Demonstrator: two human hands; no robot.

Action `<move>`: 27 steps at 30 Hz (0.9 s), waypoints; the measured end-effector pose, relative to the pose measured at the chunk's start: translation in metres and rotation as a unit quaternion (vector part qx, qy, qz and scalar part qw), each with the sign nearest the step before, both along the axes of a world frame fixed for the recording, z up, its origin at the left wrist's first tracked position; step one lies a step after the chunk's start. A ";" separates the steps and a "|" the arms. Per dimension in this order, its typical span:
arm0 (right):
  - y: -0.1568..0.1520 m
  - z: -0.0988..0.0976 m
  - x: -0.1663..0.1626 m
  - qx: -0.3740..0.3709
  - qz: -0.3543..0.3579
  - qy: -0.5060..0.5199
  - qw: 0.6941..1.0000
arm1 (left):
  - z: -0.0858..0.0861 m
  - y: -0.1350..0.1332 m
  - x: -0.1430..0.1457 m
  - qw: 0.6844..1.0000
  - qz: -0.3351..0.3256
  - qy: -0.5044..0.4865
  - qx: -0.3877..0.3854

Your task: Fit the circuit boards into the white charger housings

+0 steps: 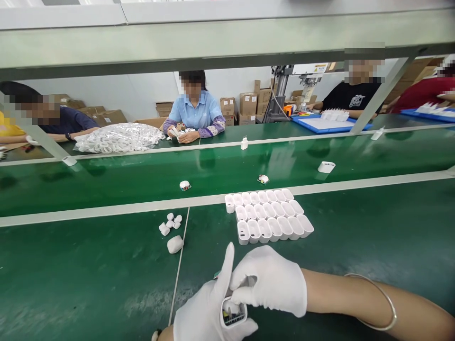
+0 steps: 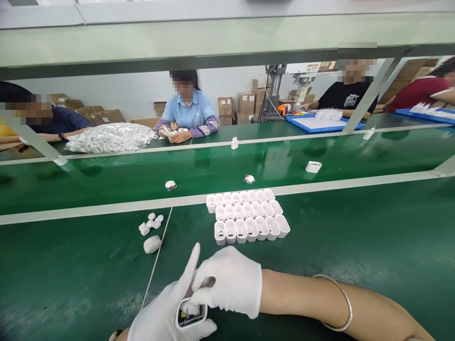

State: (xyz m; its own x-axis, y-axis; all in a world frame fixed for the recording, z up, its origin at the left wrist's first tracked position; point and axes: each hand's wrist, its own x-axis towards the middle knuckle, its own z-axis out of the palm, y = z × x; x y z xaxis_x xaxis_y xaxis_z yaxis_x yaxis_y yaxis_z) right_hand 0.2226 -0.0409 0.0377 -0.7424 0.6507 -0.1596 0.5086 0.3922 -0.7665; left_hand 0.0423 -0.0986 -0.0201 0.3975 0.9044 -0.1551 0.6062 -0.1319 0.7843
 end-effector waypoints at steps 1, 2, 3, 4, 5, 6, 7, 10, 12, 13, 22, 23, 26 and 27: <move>-0.001 -0.002 -0.002 0.022 0.017 -0.025 0.999 | 0.001 0.000 0.001 1.000 0.000 -0.001 -0.017; -0.003 -0.004 -0.003 0.049 0.033 -0.046 0.997 | 0.002 0.000 0.003 0.999 -0.002 -0.005 -0.034; -0.003 -0.007 -0.004 0.073 0.046 -0.059 0.995 | 0.002 0.000 0.005 0.999 -0.006 -0.016 -0.049; -0.003 -0.010 -0.004 0.086 0.054 -0.057 0.993 | 0.002 0.000 0.006 0.997 -0.011 -0.040 -0.058; -0.002 -0.013 -0.003 0.089 0.056 -0.040 0.994 | 0.002 0.001 0.008 0.995 -0.016 -0.069 -0.064; 0.000 -0.014 -0.002 0.081 0.054 -0.013 0.995 | 0.002 0.003 0.009 0.993 -0.013 -0.091 -0.068; 0.002 -0.015 0.000 0.071 0.052 0.018 0.996 | 0.002 0.005 0.011 0.992 -0.002 -0.101 -0.075; 0.008 -0.012 0.007 0.068 0.067 0.074 0.993 | 0.002 0.010 0.015 0.992 0.034 -0.100 -0.074; 0.009 -0.011 0.008 0.061 0.076 0.084 0.992 | 0.000 0.012 0.017 0.991 0.033 -0.115 -0.053; 0.009 -0.012 0.008 0.038 0.073 0.090 0.993 | -0.001 0.012 0.018 0.990 0.026 -0.131 -0.044; -0.005 -0.028 -0.006 -0.192 -0.065 0.217 0.955 | -0.009 -0.002 0.012 0.998 0.066 -0.007 -0.022; -0.006 -0.027 -0.007 -0.182 -0.072 0.207 0.959 | -0.011 -0.002 0.012 0.997 0.072 -0.016 -0.016; -0.004 -0.024 -0.006 -0.155 -0.082 0.173 0.969 | -0.012 -0.001 0.014 0.995 0.067 -0.067 0.008; -0.002 -0.025 -0.005 -0.141 -0.076 0.170 0.972 | -0.010 0.001 0.014 0.995 0.058 -0.081 0.005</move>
